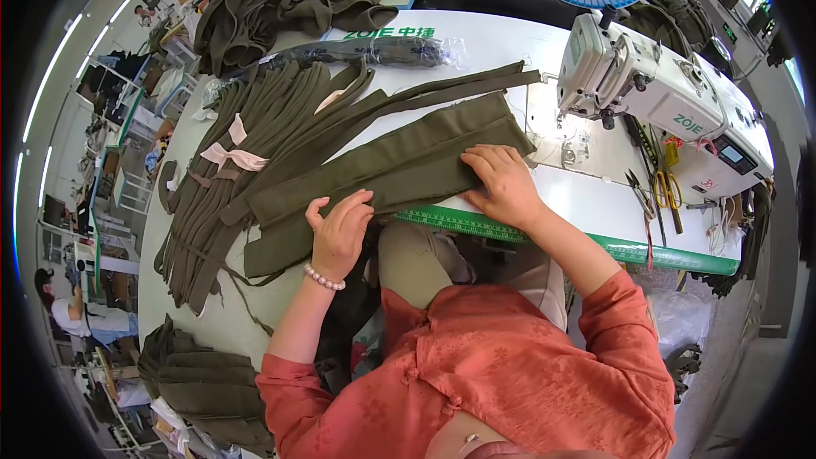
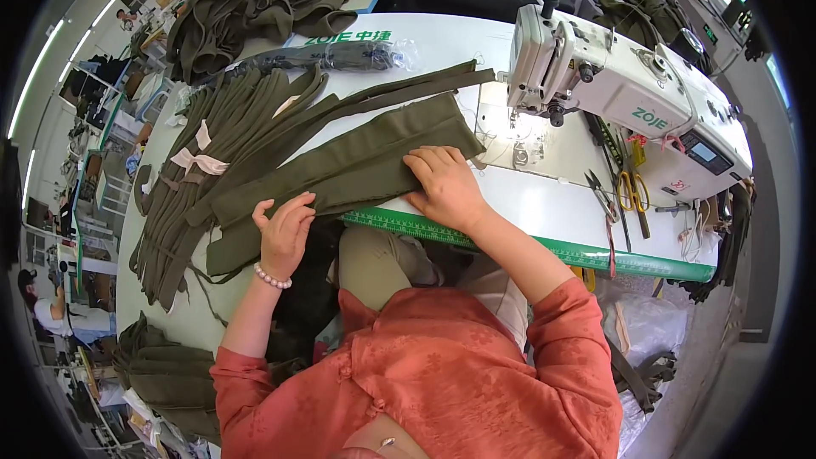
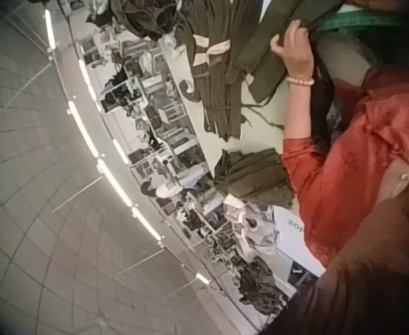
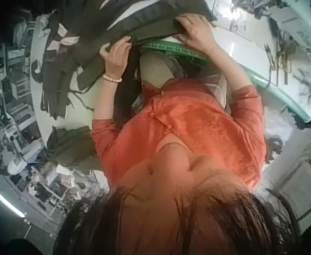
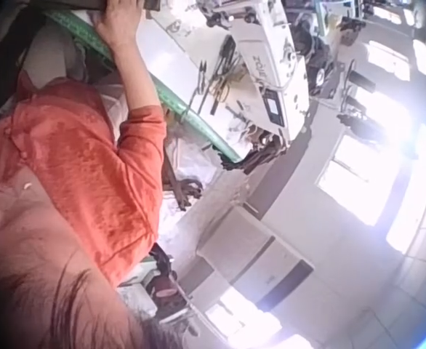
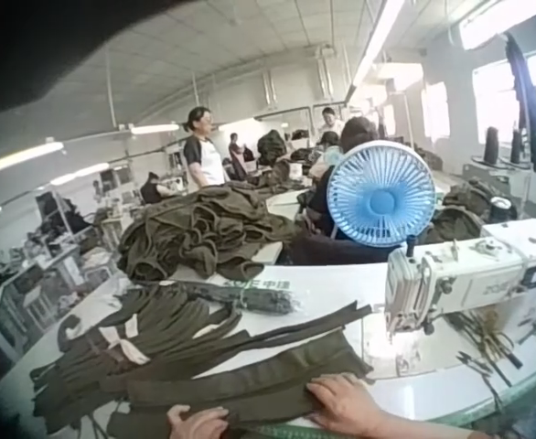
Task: Sewing fabric straps using a sewing machine.
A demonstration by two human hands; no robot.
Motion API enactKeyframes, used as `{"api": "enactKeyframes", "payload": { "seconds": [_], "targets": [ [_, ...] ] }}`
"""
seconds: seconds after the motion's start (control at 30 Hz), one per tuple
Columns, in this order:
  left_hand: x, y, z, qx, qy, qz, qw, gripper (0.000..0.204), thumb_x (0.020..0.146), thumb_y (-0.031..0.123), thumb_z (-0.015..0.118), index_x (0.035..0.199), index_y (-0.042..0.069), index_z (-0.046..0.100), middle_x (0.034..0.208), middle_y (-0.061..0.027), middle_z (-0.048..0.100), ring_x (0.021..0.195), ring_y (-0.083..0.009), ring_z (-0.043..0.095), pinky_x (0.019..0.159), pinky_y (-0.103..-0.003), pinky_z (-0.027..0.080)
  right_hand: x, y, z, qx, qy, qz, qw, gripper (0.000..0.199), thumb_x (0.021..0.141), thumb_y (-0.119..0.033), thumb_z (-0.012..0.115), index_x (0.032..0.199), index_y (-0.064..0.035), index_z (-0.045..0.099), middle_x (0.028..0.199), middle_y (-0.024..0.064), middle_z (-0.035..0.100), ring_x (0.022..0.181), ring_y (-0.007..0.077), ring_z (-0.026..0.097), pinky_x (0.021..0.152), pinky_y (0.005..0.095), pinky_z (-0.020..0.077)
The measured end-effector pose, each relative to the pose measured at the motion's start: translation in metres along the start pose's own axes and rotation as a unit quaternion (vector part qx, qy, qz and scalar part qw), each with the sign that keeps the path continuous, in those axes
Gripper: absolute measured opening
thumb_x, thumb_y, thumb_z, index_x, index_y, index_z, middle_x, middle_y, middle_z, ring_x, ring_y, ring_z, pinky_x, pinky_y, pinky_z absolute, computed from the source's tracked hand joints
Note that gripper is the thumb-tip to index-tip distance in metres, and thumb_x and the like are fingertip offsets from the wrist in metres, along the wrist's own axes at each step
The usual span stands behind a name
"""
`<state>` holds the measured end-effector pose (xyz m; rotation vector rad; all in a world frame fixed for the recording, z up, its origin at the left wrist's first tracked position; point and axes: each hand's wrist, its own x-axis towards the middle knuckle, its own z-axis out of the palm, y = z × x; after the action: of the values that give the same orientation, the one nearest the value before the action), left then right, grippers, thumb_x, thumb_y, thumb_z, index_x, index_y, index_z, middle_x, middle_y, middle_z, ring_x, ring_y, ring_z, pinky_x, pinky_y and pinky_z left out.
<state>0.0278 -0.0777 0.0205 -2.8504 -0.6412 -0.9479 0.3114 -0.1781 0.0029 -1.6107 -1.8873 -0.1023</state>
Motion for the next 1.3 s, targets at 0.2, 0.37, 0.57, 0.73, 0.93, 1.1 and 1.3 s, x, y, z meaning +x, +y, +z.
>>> {"api": "enactKeyframes", "payload": {
  "seconds": [0.2,0.37,0.57,0.73,0.93,1.1,1.3],
  "targets": [
    [0.007,-0.004,-0.009,-0.057,0.0,-0.062,0.996,0.006,0.086,0.007,0.058,0.092,0.01,0.057,0.108,-0.003,0.066,0.096,-0.0143,0.062,0.096,-0.039,0.026,-0.003,0.018,-0.006,0.022,0.018,0.007,1.0,0.038,0.071,-0.008,0.069,0.106,-0.003,0.059,0.107,0.0092,0.06,0.101,0.0249,0.056,0.089,0.0361,0.0413],
    [0.013,-0.017,-0.023,-0.146,-0.059,-0.126,0.979,0.007,0.086,0.007,0.059,0.093,0.008,0.057,0.102,-0.0032,0.068,0.09,-0.0165,0.062,0.093,-0.036,0.032,0.003,0.019,-0.02,0.351,0.003,0.195,0.916,0.02,0.081,-0.004,0.065,0.101,-0.0022,0.063,0.091,0.0028,0.064,0.08,0.0108,0.056,0.075,0.0253,0.0451],
    [0.009,-0.043,-0.028,-0.243,-0.09,-0.209,0.943,0.008,0.087,0.003,0.059,0.094,0.002,0.058,0.084,0.0008,0.063,0.075,-0.0077,0.055,0.072,-0.022,0.042,0.004,0.022,-0.018,0.497,0.068,0.227,0.835,0.016,0.086,-0.007,0.064,0.1,0.0,0.063,0.083,-0.0011,0.063,0.073,0.0038,0.051,0.065,0.0196,0.0431],
    [0.011,-0.045,-0.028,-0.324,-0.105,-0.267,0.901,0.005,0.088,0.001,0.058,0.093,0.0,0.058,0.079,0.0044,0.057,0.071,-0.0006,0.05,0.065,-0.016,0.04,0.004,0.02,-0.02,0.529,0.071,0.235,0.812,0.015,0.086,-0.005,0.063,0.101,-0.0009,0.064,0.083,-0.0035,0.062,0.072,0.0031,0.051,0.064,0.0188,0.0425],
    [0.019,-0.043,-0.031,-0.364,-0.116,-0.296,0.875,0.005,0.087,0.001,0.058,0.092,0.0,0.058,0.078,0.0042,0.057,0.069,-0.0011,0.049,0.065,-0.016,0.04,0.008,0.022,-0.02,0.584,0.115,0.211,0.775,0.014,0.086,-0.006,0.064,0.1,-0.0014,0.065,0.081,-0.0032,0.062,0.069,0.0028,0.051,0.063,0.0177,0.0411],
    [0.023,-0.041,-0.034,-0.348,-0.102,-0.288,0.886,0.005,0.086,0.002,0.06,0.09,0.0,0.058,0.075,0.0041,0.057,0.068,-0.0012,0.049,0.062,-0.017,0.04,0.005,0.018,-0.023,0.553,0.119,0.238,0.789,0.011,0.087,-0.007,0.064,0.096,-0.0005,0.064,0.08,-0.0025,0.063,0.073,0.0022,0.052,0.066,0.0168,0.0422],
    [0.027,-0.032,-0.043,-0.246,-0.065,-0.214,0.943,0.005,0.084,0.002,0.061,0.087,0.0,0.059,0.071,0.0034,0.057,0.066,-0.0012,0.049,0.059,-0.018,0.04,0.006,0.015,-0.024,0.557,0.172,0.248,0.774,0.009,0.085,-0.005,0.064,0.094,-0.0014,0.066,0.08,-0.0034,0.062,0.072,0.0024,0.052,0.066,0.0171,0.042]
  ]
}}
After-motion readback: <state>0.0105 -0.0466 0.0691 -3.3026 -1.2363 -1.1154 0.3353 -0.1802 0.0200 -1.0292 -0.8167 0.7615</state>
